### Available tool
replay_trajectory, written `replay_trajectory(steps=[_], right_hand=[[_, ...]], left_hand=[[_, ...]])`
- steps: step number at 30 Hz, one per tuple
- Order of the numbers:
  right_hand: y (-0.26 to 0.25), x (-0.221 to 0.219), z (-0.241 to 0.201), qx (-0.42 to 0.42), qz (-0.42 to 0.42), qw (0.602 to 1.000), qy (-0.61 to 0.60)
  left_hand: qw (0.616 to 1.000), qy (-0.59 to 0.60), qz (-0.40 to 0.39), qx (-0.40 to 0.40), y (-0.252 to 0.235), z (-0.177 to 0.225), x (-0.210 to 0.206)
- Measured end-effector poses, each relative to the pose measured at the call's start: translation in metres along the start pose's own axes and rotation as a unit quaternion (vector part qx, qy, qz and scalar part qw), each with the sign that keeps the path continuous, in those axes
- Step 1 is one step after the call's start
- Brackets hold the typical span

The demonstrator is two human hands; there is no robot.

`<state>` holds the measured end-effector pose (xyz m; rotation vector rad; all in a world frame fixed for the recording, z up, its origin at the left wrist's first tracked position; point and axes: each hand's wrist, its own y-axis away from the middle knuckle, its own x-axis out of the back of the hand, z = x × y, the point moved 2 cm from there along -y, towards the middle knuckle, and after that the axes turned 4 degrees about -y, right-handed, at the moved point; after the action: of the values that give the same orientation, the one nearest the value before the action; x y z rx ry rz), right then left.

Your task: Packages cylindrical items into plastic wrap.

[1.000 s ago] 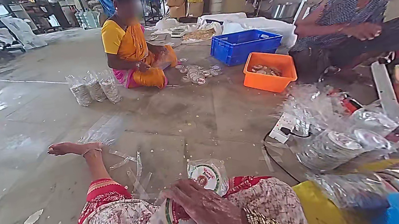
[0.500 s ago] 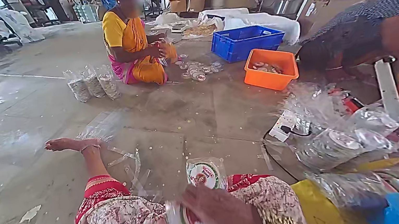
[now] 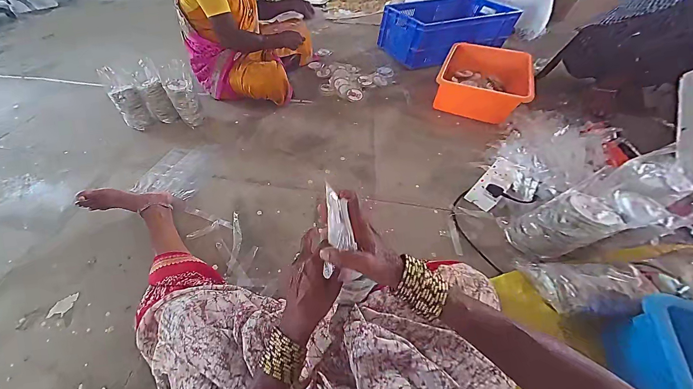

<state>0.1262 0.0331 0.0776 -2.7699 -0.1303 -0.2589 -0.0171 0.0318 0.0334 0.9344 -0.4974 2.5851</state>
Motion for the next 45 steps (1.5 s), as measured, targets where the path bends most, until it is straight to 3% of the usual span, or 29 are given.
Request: replay_trajectory(steps=[4,7,10,12,14,16,18,20,22,24,26,30,34,37,41,45], right_hand=[[0.012,0.011,0.013,0.004,-0.087,0.990,0.108],[0.010,0.020,0.008,-0.115,-0.164,0.963,0.180],[0.004,0.021,-0.011,-0.219,-0.229,0.906,0.283],[0.006,0.018,-0.023,-0.239,-0.283,0.862,0.346],[0.012,0.018,-0.028,-0.231,-0.333,0.844,0.353],[0.023,0.018,-0.031,-0.183,-0.335,0.853,0.357],[0.036,0.016,-0.029,-0.095,-0.284,0.877,0.377],[0.045,0.012,-0.020,-0.028,-0.269,0.868,0.417],[0.043,0.011,-0.018,-0.057,-0.298,0.833,0.463],[0.029,0.010,-0.020,-0.174,-0.353,0.782,0.483],[0.017,0.007,-0.014,-0.231,-0.376,0.751,0.492],[0.006,0.014,-0.005,-0.210,-0.386,0.768,0.467],[0.006,0.048,-0.002,-0.212,-0.373,0.887,0.173],[0.006,0.066,0.013,-0.208,-0.357,0.910,0.041],[0.002,0.050,0.014,-0.156,-0.383,0.877,0.245],[-0.001,0.025,0.005,-0.233,-0.350,0.816,0.397]], left_hand=[[0.984,0.098,-0.107,0.103,-0.004,-0.002,-0.009],[0.953,0.201,-0.117,0.193,-0.005,-0.004,-0.014],[0.935,0.250,-0.102,0.229,-0.005,0.002,-0.013],[0.934,0.261,-0.085,0.229,-0.004,0.001,-0.014],[0.941,0.249,-0.083,0.212,-0.001,0.001,-0.010],[0.943,0.248,-0.088,0.205,-0.001,0.002,-0.008],[0.934,0.270,-0.093,0.214,0.000,-0.001,-0.009],[0.940,0.279,-0.091,0.174,0.000,-0.005,-0.014],[0.950,0.269,-0.117,0.111,-0.006,-0.003,-0.015],[0.950,0.248,-0.166,0.094,-0.010,0.009,-0.011],[0.952,0.241,-0.172,0.074,-0.012,0.020,-0.010],[0.949,0.270,-0.141,0.077,-0.014,0.017,-0.012],[0.961,0.247,-0.090,0.085,-0.005,0.011,-0.012],[0.961,0.252,-0.063,0.090,-0.001,0.010,-0.017],[0.971,0.220,-0.069,0.066,-0.002,0.018,-0.019],[0.977,0.194,-0.070,0.044,-0.001,0.022,-0.017]])
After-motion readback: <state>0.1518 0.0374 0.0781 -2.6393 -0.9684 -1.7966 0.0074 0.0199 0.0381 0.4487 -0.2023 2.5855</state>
